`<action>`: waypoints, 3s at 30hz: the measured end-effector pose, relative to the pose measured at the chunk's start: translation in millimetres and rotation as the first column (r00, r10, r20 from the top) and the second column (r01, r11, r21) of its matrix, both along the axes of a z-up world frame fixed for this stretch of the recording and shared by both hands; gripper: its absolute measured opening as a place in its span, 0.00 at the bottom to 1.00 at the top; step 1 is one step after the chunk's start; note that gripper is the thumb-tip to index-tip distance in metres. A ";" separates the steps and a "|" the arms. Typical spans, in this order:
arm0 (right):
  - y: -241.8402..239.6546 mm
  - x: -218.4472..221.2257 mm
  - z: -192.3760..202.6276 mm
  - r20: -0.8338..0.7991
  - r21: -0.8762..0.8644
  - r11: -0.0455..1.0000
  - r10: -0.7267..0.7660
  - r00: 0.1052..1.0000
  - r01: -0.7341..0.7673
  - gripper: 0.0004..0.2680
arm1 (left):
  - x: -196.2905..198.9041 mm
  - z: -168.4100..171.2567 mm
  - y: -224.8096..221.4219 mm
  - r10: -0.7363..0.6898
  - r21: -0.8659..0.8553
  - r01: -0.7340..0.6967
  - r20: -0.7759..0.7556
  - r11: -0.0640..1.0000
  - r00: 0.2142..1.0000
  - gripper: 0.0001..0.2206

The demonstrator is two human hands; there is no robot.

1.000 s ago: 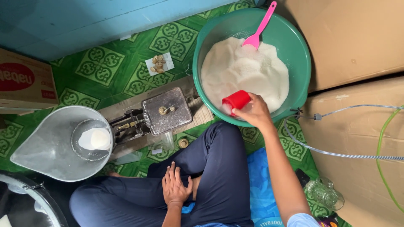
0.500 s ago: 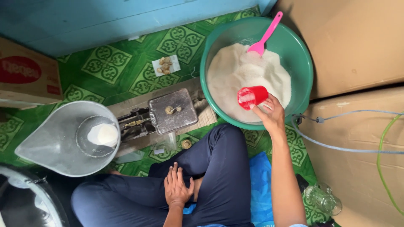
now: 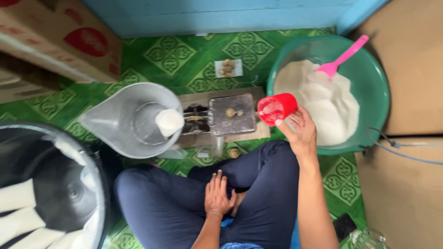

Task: The person scoops white granulated sugar from a green tub into a clear plastic pitcher, then pours the sugar into individual clear plastic bags using the pitcher, placing filled bags into a large black bucket.

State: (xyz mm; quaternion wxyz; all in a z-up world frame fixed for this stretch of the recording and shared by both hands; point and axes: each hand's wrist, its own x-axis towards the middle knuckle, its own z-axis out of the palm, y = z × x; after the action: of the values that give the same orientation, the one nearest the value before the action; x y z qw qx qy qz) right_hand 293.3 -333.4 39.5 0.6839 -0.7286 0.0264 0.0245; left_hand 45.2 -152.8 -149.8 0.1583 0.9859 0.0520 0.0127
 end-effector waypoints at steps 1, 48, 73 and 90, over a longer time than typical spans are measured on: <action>16.8 -0.8 10.3 0.002 0.002 1.000 0.016 1.000 -0.016 0.26 | 0.4 -1.0 0.0 0.016 0.002 -0.016 0.002 1.000 1.000 0.29; 239.5 -21.4 104.9 0.456 -0.612 0.775 0.507 0.731 -0.155 0.30 | -9.7 -17.4 -2.0 0.006 -0.248 -0.002 0.013 0.969 1.000 0.27; 240.9 -24.4 112.3 0.473 -0.648 0.752 0.520 0.711 -0.120 0.28 | -8.8 -12.4 0.2 0.001 -0.263 0.003 0.018 0.965 1.000 0.26; 221.0 -12.3 79.1 0.324 -0.391 0.869 0.437 0.839 -0.302 0.27 | -10.1 -20.6 -2.1 -0.010 -0.241 0.009 -0.001 0.971 1.000 0.28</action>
State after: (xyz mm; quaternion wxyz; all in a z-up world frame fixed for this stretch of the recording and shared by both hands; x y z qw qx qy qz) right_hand 281.1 -112.4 118.6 0.5270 -0.8111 -0.2540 0.0029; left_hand 35.1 -154.9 -170.4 0.2766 0.9598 0.0486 0.0043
